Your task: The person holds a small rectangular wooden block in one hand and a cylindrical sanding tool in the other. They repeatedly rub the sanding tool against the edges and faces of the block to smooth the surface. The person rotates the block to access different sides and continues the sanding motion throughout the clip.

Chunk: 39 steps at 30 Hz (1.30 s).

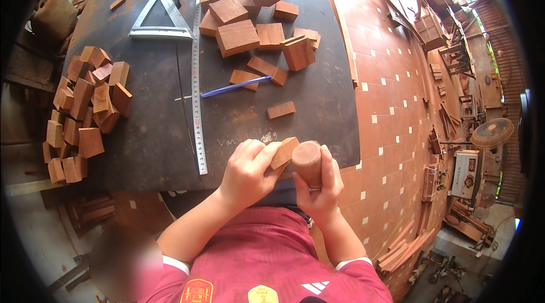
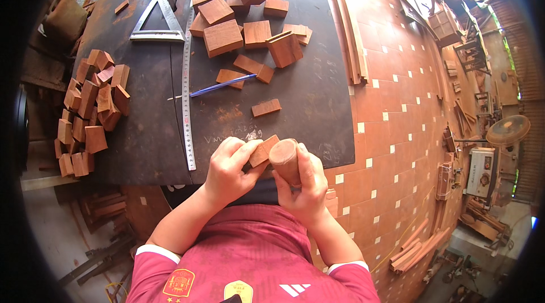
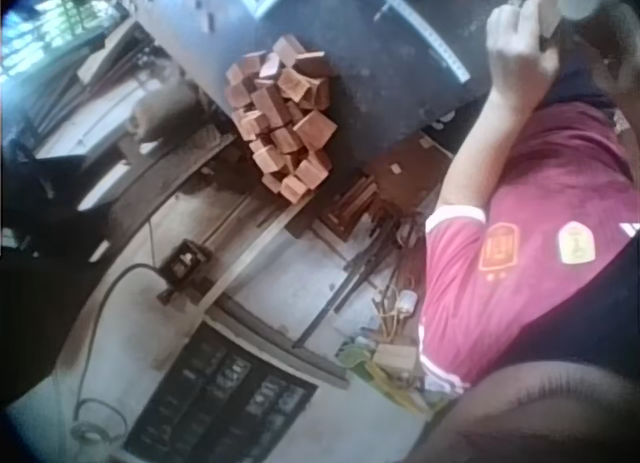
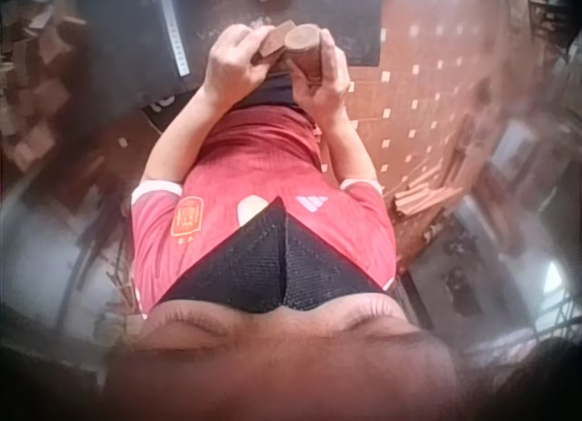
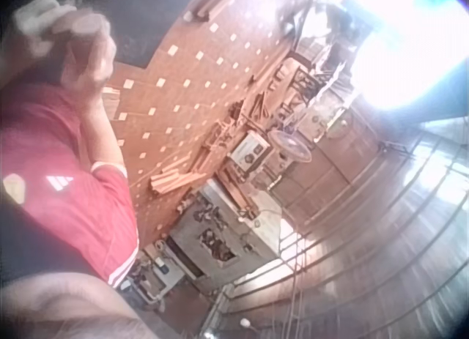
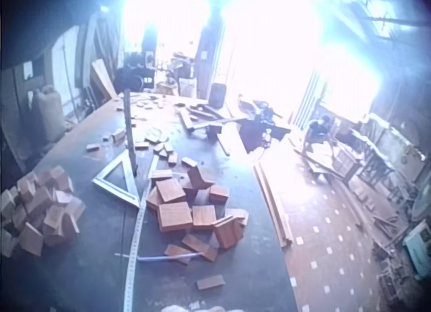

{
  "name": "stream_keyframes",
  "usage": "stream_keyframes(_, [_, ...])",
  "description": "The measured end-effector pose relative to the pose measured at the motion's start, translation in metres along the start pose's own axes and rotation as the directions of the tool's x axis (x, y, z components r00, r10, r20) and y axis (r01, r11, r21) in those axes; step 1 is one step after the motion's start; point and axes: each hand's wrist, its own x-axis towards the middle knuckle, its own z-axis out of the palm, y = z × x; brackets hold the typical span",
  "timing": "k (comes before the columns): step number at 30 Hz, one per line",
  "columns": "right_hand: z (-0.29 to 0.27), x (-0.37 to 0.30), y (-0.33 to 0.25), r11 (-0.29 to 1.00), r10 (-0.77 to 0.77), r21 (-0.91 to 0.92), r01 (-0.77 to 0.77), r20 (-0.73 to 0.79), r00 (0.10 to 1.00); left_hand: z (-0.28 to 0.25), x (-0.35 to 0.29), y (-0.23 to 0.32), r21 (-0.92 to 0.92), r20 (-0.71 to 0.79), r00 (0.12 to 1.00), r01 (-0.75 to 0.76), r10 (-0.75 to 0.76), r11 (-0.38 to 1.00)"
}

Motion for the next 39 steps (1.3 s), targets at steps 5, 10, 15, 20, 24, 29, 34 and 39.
stream_keyframes(5, [0.004,-0.013,-0.020,0.987,-0.152,0.063,0.146,0.114,0.982,0.003,-0.003,-0.002,-0.023,-0.021,0.999,-0.025,0.025,0.999])
stream_keyframes(10, [0.007,-0.005,-0.012,0.996,-0.082,0.036,0.081,0.033,0.996,0.003,-0.001,0.000,-0.008,-0.017,1.000,-0.008,0.008,1.000])
stream_keyframes(15, [0.007,-0.010,-0.004,0.992,-0.120,0.038,0.120,-0.011,0.993,0.004,-0.004,-0.001,0.024,-0.009,1.000,0.006,-0.005,1.000])
stream_keyframes(20, [0.009,-0.007,-0.016,0.982,-0.188,0.022,0.188,-0.011,0.982,0.005,-0.003,0.002,0.000,-0.045,0.999,-0.023,0.023,1.000])
stream_keyframes(24, [0.005,-0.004,-0.001,0.988,-0.154,-0.028,0.154,-0.017,0.988,0.003,-0.003,0.004,0.024,-0.021,1.000,-0.002,0.002,1.000])
stream_keyframes(29, [0.005,-0.008,-0.020,0.981,-0.174,0.095,0.168,0.060,0.983,0.005,-0.004,0.002,-0.003,-0.032,0.999,-0.026,0.026,1.000])
stream_keyframes(34, [0.004,-0.002,0.003,1.000,-0.020,-0.001,0.020,-0.056,0.998,0.003,-0.003,0.006,-0.009,-0.005,1.000,0.023,-0.023,1.000])
stream_keyframes(39, [0.006,-0.016,-0.015,0.984,-0.155,0.097,0.149,0.058,0.986,0.007,-0.004,0.002,-0.001,-0.032,0.999,-0.008,0.008,1.000])
